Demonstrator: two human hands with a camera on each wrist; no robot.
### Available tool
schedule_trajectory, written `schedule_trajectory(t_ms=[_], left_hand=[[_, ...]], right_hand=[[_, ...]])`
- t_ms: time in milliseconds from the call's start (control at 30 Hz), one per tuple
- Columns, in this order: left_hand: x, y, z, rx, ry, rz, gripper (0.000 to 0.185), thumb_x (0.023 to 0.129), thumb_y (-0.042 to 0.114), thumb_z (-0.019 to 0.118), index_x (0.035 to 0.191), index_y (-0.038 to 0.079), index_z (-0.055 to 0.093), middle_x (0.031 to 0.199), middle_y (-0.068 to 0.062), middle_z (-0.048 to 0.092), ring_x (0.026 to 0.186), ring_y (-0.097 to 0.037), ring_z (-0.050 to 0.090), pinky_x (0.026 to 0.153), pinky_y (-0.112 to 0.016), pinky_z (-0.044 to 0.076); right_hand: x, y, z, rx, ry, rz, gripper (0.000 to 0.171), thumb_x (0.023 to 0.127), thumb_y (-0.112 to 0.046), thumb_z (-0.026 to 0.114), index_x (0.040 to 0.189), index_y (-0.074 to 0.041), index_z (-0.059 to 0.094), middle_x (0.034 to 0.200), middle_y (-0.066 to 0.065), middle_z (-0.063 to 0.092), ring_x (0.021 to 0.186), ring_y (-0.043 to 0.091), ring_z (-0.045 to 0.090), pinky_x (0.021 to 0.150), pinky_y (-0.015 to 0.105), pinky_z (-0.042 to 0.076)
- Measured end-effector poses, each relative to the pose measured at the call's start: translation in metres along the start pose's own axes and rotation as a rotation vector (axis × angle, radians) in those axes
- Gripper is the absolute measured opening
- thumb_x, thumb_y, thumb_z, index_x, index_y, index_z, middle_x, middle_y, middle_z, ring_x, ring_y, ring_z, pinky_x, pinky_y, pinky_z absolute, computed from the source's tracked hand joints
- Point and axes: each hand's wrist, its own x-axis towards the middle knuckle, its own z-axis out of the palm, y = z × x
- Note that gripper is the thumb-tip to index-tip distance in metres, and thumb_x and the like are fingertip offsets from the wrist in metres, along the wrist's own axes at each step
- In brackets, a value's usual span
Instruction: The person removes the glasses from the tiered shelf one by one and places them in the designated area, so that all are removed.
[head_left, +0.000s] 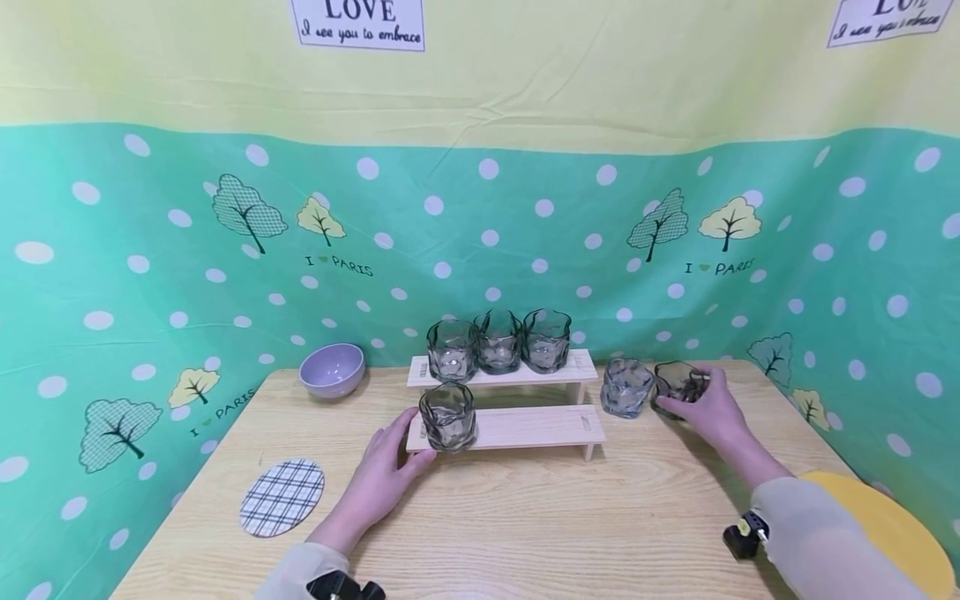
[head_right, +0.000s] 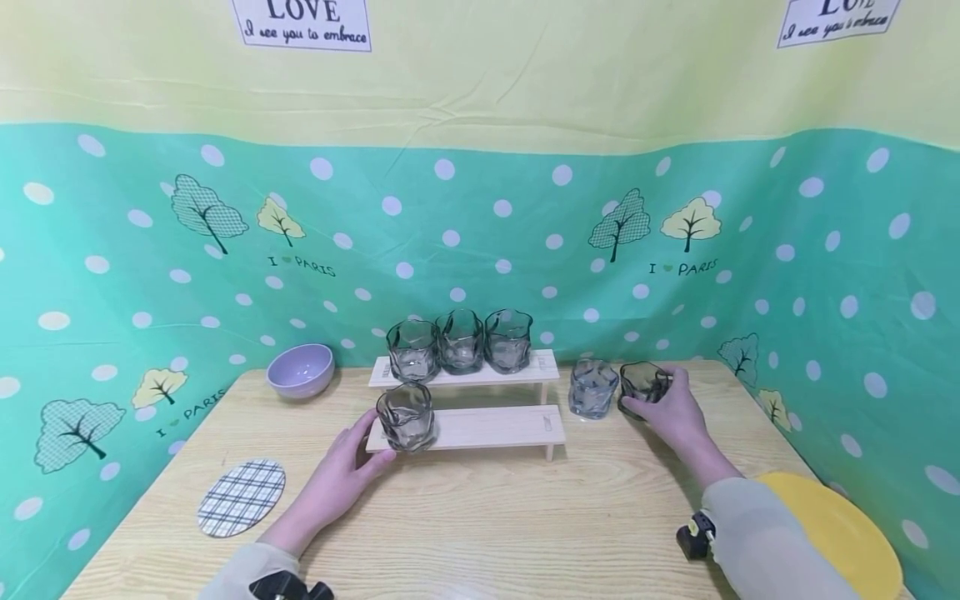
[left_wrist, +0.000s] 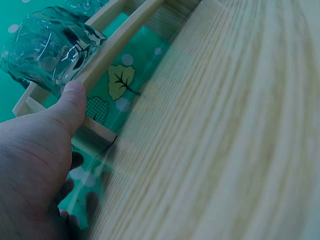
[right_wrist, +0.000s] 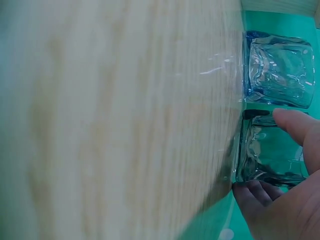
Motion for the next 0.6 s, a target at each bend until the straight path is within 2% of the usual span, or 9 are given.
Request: schedule_trajectory(t_ms=[133,433,600], left_hand=[[0.0007,-0.0008,-0.0001,-0.001,-0.014,-0.018,0.083,0.105,0.041,0.077,0.172,0.013,0.038,0.172,-0.015,0.045,0.16,-0.055,0.028,0.133,-0.069,0.015],[0.0006,-0.0024,0.0005,0.005,-0.008,-0.009,0.085,0.105,0.046,0.075,0.173,0.013,0.037,0.173,-0.016,0.044,0.161,-0.057,0.023,0.133,-0.069,0.013],[0.0001,-0.0031,0.0003,0.005,-0.007,-0.008,0.085,0.105,0.047,0.075,0.173,0.014,0.036,0.172,-0.017,0.044,0.161,-0.057,0.024,0.133,-0.069,0.013]], right_hand=[[-0.0009,0.0,0.0011,-0.005,-0.006,0.003,0.113,0.101,-0.034,0.084,0.168,0.009,0.004,0.159,0.05,0.03,0.146,0.068,0.034,0.121,0.077,0.033],[-0.0002,0.0009,0.0021,-0.019,-0.013,0.016,0.123,0.097,-0.046,0.087,0.169,0.007,0.002,0.159,0.051,0.03,0.146,0.069,0.033,0.121,0.078,0.032],[-0.0005,0.0003,0.0025,-0.031,-0.011,0.014,0.126,0.096,-0.047,0.088,0.169,0.008,0.001,0.161,0.052,0.027,0.147,0.07,0.03,0.122,0.078,0.03]])
